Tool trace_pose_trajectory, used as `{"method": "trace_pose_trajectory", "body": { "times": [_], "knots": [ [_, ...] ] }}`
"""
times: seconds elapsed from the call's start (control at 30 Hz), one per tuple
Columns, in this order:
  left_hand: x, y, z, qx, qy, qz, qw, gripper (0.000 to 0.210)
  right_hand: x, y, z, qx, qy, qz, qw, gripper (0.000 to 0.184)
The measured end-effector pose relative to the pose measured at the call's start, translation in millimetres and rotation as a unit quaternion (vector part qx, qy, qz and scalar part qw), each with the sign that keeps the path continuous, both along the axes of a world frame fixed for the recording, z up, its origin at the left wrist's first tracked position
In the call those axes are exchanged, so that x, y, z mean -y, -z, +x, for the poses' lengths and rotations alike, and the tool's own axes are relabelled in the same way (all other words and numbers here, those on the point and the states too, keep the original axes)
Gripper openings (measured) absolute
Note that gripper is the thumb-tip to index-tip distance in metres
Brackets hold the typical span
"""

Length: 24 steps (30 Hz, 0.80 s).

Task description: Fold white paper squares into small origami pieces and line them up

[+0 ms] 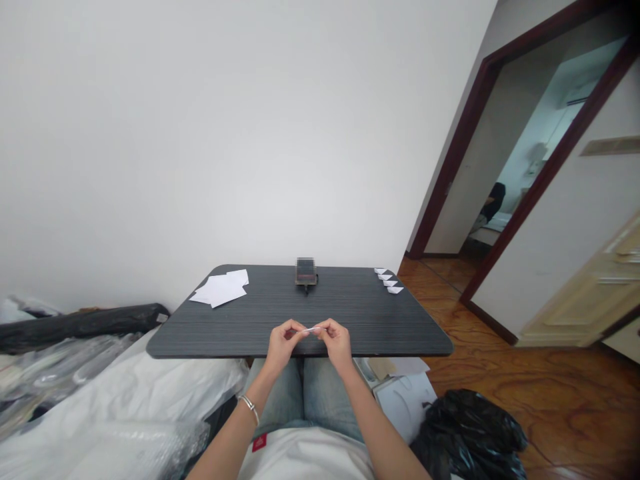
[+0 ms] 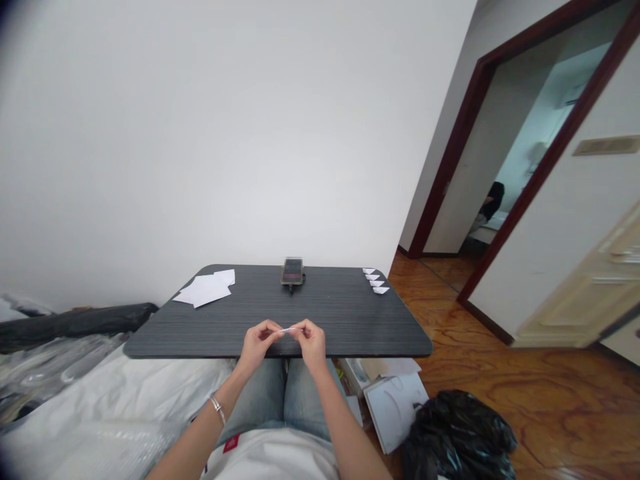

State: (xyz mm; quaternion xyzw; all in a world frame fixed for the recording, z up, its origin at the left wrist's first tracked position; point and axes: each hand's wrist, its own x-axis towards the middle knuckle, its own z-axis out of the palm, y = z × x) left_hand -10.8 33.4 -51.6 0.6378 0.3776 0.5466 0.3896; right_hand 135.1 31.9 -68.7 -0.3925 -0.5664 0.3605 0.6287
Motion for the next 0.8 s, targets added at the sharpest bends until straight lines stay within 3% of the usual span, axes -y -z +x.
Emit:
{"method": "trace_pose_trajectory", "body": {
  "times": [0.2,0.43,0.8],
  "knots": [
    [1.2,-4.2,-0.7,0.007,0.021,0.020,1.000,0.021,-0.8,-0.7,1.9,0.011,-0.007,0.046,0.999,0.016],
    [1.7,-6.5,-2.3,0.043,0.060,-0.074,0.994,0.025,-0.3,-1.2,3.1,-0.016,-0.022,0.021,0.999,0.014],
    [-0.6,-8.6,-4.5,0.017,0.103,-0.083,0.991,0.025,1.3,-4.0,2.8,-0.052,-0.043,-0.003,0.998,0.015]
  ]
}}
